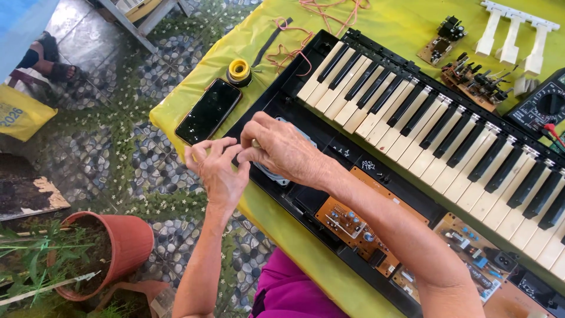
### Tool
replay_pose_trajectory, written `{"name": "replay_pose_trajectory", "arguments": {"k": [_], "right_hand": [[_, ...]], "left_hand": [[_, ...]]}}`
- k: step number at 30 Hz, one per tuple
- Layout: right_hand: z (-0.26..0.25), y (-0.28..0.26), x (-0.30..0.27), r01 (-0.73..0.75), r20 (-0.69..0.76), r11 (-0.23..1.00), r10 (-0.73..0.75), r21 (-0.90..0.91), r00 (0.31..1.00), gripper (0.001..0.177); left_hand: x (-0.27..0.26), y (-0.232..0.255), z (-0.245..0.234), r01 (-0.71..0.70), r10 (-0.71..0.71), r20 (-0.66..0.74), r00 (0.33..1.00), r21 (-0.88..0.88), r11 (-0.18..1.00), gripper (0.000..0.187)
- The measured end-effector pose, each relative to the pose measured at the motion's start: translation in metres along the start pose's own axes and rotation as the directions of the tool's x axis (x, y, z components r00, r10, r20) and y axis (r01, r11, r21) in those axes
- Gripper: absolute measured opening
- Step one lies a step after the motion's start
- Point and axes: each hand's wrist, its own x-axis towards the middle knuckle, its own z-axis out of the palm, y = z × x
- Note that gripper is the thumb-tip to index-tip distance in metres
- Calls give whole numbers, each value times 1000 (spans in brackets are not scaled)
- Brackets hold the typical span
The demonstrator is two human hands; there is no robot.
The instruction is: The person repairs an electronic keyboard by using a screwdriver to remove screws from a speaker and the circuit board. They then manipulate wires and components within the open keyboard chassis.
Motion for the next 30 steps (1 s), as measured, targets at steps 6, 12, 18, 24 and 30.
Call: {"name": "replay_pose_trajectory", "arguments": {"k": [6, 12, 18, 24, 30], "right_hand": [[7, 4, -1, -29, 51, 998, 27, 49, 998, 20], [8, 2, -2, -39, 57, 998, 36, 52, 998, 18], [11, 7, -1, -44, 72, 999, 42, 31, 997, 17], [16, 11, -2, -44, 67, 998, 41, 36, 997, 15], [32, 23, 0, -97, -74, 995, 96, -7, 993, 17]], "left_hand": [[-1, -14, 16, -5, -6, 115, 993, 101, 995, 16], [2, -10, 14, -25, 3, 152, 988, 141, 990, 15], [-2, -16, 23, -25, 1, 148, 989, 162, 987, 18], [2, -17, 27, -40, 1, 151, 989, 256, 966, 13], [8, -14, 27, -81, 55, 114, 992, 235, 969, 10]]}}
